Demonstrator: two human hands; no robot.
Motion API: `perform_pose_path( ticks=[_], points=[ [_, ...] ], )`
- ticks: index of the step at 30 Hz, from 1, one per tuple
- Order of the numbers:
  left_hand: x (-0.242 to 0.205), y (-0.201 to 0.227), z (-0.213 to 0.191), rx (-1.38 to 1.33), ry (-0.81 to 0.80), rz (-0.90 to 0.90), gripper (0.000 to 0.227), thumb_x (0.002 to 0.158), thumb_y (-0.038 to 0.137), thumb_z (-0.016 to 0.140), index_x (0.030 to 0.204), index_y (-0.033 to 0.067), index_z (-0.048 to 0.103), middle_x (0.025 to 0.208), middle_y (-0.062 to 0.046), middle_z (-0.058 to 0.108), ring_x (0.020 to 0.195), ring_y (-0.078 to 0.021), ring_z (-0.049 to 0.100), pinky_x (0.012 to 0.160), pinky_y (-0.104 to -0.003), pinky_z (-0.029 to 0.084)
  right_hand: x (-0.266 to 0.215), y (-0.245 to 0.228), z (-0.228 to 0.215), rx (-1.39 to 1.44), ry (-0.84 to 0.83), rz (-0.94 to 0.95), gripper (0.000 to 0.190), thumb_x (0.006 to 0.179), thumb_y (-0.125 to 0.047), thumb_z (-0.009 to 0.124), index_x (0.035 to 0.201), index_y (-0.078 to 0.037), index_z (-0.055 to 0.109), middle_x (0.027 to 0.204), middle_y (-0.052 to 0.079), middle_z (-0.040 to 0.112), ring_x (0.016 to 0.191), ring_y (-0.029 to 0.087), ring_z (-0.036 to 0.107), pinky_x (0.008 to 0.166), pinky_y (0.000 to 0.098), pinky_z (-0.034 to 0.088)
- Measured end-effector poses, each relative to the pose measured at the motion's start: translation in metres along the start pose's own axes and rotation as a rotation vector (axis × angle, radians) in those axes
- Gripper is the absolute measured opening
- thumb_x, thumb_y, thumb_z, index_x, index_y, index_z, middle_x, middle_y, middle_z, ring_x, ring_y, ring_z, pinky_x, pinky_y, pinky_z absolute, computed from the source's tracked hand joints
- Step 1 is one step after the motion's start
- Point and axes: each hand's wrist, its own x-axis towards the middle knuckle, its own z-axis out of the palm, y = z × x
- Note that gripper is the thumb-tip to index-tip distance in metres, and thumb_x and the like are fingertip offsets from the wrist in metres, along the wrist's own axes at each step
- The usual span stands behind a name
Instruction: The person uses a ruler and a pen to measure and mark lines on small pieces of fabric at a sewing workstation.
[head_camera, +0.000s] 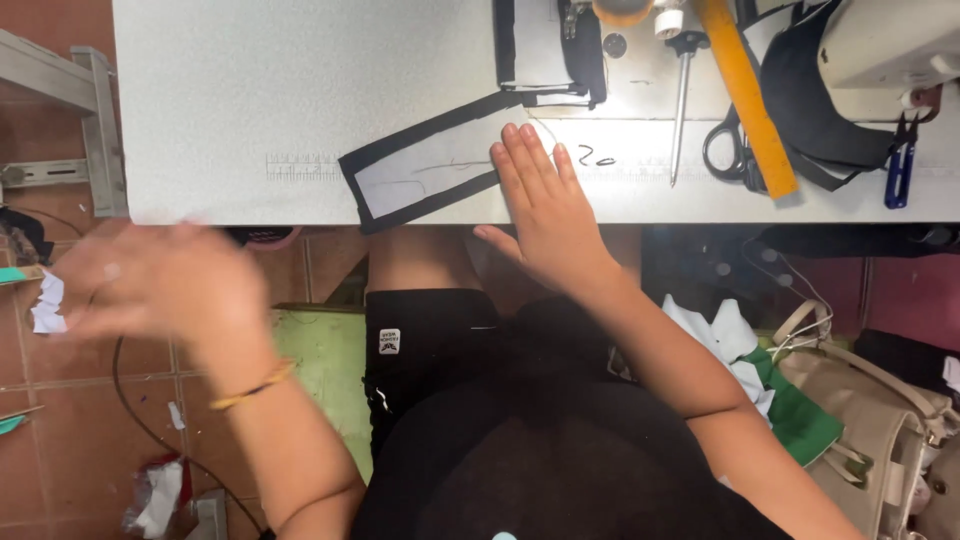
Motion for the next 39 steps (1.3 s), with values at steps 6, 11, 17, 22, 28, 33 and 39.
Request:
perform_pose_path(
  ticks=[6, 11, 17, 22, 28, 33, 39],
  points=[
    [-0.007, 0.045, -0.046, -0.415, -0.074, -0.046, 0.047, 0.106, 0.002, 0.048, 0.151, -0.0075, 0.034, 0.153, -0.032, 0.032, 0.142, -0.0458, 0.021, 0.110, -0.063, 0.003, 0.000, -0.015, 0.001, 0.046, 0.149, 0.000, 0.085, 0.096, -0.046, 0.065, 0.153, 0.004, 0.027, 0.155, 0.026, 0.034, 0.145, 0.039, 0.029, 0.118, 0.0523, 0.021],
    [-0.033, 0.122, 0.021, -0.847, -0.030, 0.785, 0.029, 0.099, 0.002, 0.055, 0.126, 0.0038, 0.064, 0.117, -0.012, 0.064, 0.121, -0.0298, 0.055, 0.107, -0.042, 0.040, -0.006, -0.006, 0.009, 0.165, 0.282, 0.048, 0.106, 0.084, -0.044, 0.082, 0.154, 0.004, 0.019, 0.141, 0.023, 0.056, 0.128, 0.036, 0.055, 0.113, 0.0458, 0.038],
    [-0.028, 0.136, 0.038, -0.598, 0.020, 0.898, 0.014, 0.098, 0.031, 0.060, 0.091, 0.0185, 0.060, 0.086, 0.008, 0.041, 0.087, -0.0151, 0.043, 0.072, -0.031, 0.038, -0.007, -0.005, 0.008, 0.194, 0.283, 0.071, 0.105, 0.080, -0.044, 0.085, 0.154, -0.002, 0.024, 0.144, 0.015, 0.056, 0.131, 0.028, 0.055, 0.117, 0.0393, 0.034],
    [0.008, 0.020, 0.038, -0.298, 0.179, 0.302, 0.005, 0.088, 0.012, 0.055, 0.089, 0.0162, 0.053, 0.085, -0.002, 0.048, 0.086, -0.0298, 0.050, 0.066, -0.045, 0.039, -0.008, -0.009, -0.001, 0.212, 0.256, 0.066, 0.091, 0.084, -0.041, 0.082, 0.149, 0.000, 0.033, 0.143, 0.018, 0.055, 0.134, 0.031, 0.050, 0.117, 0.0413, 0.032],
    [0.018, -0.026, -0.043, -0.520, 0.484, 0.360, 0.055, 0.069, -0.017, 0.042, 0.119, -0.0066, 0.062, 0.102, -0.021, 0.060, 0.101, -0.0393, 0.047, 0.090, -0.050, 0.035, -0.008, -0.009, 0.005, 0.122, 0.247, 0.033, 0.079, 0.091, -0.044, 0.075, 0.147, -0.004, 0.036, 0.143, 0.021, 0.054, 0.137, 0.035, 0.048, 0.117, 0.0490, 0.036],
    [0.000, 0.044, -0.002, -0.895, -0.199, 0.754, 0.014, 0.093, 0.016, 0.076, 0.107, 0.0139, 0.074, 0.110, -0.002, 0.060, 0.113, -0.0307, 0.042, 0.101, -0.047, 0.036, -0.008, -0.012, 0.006, 0.127, 0.198, 0.089, 0.082, 0.089, -0.048, 0.075, 0.148, -0.007, 0.035, 0.145, 0.023, 0.050, 0.134, 0.038, 0.049, 0.114, 0.0492, 0.037],
    [0.012, 0.026, 0.015, -0.245, -0.186, 0.713, 0.020, 0.084, 0.007, 0.061, 0.104, 0.0042, 0.066, 0.106, -0.012, 0.060, 0.099, -0.0321, 0.052, 0.078, -0.044, 0.041, -0.008, -0.012, 0.007, 0.132, 0.248, 0.070, 0.077, 0.089, -0.039, 0.076, 0.146, -0.004, 0.037, 0.145, 0.015, 0.053, 0.138, 0.035, 0.047, 0.116, 0.0496, 0.036]
  ],
)
